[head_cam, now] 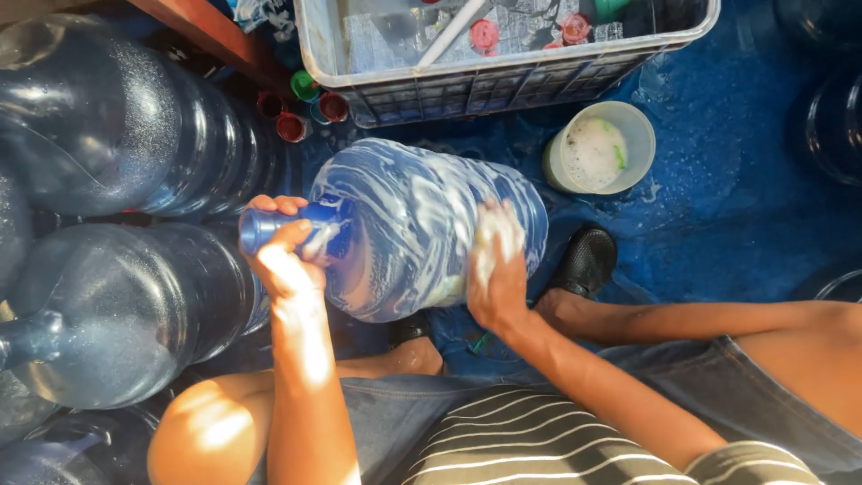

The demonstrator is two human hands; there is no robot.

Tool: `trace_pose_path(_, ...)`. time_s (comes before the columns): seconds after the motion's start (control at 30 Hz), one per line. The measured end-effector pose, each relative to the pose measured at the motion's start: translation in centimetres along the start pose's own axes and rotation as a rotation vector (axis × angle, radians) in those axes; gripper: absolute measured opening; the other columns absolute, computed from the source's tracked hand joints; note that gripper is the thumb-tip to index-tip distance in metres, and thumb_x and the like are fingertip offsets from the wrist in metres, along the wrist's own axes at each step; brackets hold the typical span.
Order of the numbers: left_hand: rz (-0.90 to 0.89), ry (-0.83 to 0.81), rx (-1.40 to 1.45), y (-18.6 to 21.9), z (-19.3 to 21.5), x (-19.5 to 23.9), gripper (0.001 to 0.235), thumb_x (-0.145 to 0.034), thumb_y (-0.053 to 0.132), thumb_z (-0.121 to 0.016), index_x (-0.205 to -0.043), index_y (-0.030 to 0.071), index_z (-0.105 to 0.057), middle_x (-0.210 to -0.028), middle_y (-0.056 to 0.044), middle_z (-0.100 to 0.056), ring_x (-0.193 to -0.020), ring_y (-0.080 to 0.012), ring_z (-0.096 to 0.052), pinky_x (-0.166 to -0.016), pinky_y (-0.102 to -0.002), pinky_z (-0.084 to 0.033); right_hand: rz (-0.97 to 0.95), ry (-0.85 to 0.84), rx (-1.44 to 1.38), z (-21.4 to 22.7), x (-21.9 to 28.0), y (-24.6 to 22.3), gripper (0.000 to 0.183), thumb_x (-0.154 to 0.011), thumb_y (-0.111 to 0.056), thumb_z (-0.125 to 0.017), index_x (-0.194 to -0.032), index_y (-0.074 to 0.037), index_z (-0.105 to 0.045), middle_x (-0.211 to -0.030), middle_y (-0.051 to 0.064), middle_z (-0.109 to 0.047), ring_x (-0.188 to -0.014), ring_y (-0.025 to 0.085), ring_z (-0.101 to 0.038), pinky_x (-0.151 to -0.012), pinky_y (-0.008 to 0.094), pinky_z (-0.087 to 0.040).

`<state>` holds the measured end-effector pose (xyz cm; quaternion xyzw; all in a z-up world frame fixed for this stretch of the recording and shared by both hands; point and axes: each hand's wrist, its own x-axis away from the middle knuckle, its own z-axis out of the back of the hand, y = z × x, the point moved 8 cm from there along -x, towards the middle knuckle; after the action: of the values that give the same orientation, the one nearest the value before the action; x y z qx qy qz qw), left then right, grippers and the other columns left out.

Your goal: The person scrubs the exterior of a blue water jug using a soapy sponge, rotating it to reach all sides, and then rinses the exterior with water from a cup.

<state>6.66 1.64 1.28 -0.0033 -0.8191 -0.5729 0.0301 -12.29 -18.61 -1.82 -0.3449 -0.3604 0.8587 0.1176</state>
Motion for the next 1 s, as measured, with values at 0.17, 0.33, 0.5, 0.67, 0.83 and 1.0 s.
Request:
trace_pose_path(0.17,0.039,0.095,0.009,-1.7,1.3,-0.6,0.046,-0.057,0.0,-0.065,-0.099,0.014,-0.051,-0.081,-0.002,-0.052,-0.089,-0.0191,-0.064,-0.088,-0.032,-0.048,0.101,0.013,0.068,-3.2,5.3,3.0,0.06,-0.11,-0.037,-0.039,-0.151,0.005,-0.046,-0.159,0.031,-0.037,-0.146,0.057,-0.03,-0.118,0.065,-0.027)
trace_pose_path(0.33,0.048,-0.021,0.035,-2.3,2.1,-0.9,0.049,-0.053,0.002,-0.066,-0.099,0.014,-0.051,-0.081,-0.002,-0.053,-0.092,-0.0187,-0.064,-0.088,-0.029,-0.046,-0.305,-0.014,-0.017,-3.3,-1.2,14.0,0.044,-0.111,-0.029,-0.04,-0.141,-0.009,-0.064,-0.139,0.022,-0.062,-0.131,0.047,-0.054,-0.114,0.054,-0.037)
trace_pose_path(0.5,-0.031,-0.264,0.097,-3.7,0.1,-1.3,0.051,-0.046,-0.005,-0.072,-0.092,0.005,-0.053,-0.072,-0.013,-0.058,-0.083,-0.0311,-0.067,-0.081,-0.038,-0.051,-1.012,-0.769,-0.2,-8.3,-5.3,17.1,0.056,-0.081,-0.064,-0.061,-0.12,-0.027,-0.077,-0.131,0.005,-0.07,-0.129,0.031,-0.061,-0.114,0.045,-0.042)
trace_pose_path(0.67,0.049,0.208,-0.05,-4.0,3.9,-2.3,0.044,-0.058,-0.001,-0.07,-0.098,0.01,-0.055,-0.076,-0.008,-0.058,-0.082,-0.0233,-0.069,-0.077,-0.036,-0.053,-0.833,-0.511,-0.22,-7.7,-5.6,13.2,0.054,-0.09,-0.048,-0.064,-0.134,-0.017,-0.07,-0.138,0.012,-0.066,-0.132,0.035,-0.057,-0.118,0.045,-0.039)
trace_pose_path(0.83,0.32,0.766,-0.089,-6.4,7.8,-1.6,0.063,-0.057,0.003,-0.085,-0.112,0.015,-0.056,-0.088,-0.011,-0.068,-0.083,-0.0229,-0.074,-0.06,-0.036,-0.066,-0.029,0.058,0.08,-1.9,4.2,6.5,0.038,-0.104,-0.002,-0.058,-0.138,0.015,-0.055,-0.138,0.035,-0.054,-0.13,0.053,-0.051,-0.117,0.059,-0.036)
trace_pose_path(1.0,0.341,0.758,-0.008,-3.8,6.3,-0.7,0.028,-0.062,-0.006,-0.073,-0.083,0.01,-0.062,-0.073,-0.009,-0.063,-0.074,-0.0193,-0.077,-0.051,-0.032,-0.062,-0.247,0.145,0.152,-2.8,7.9,6.6,0.054,-0.109,-0.023,-0.041,-0.156,0.003,-0.043,-0.165,0.029,-0.028,-0.15,0.053,-0.025,-0.122,0.065,-0.015)
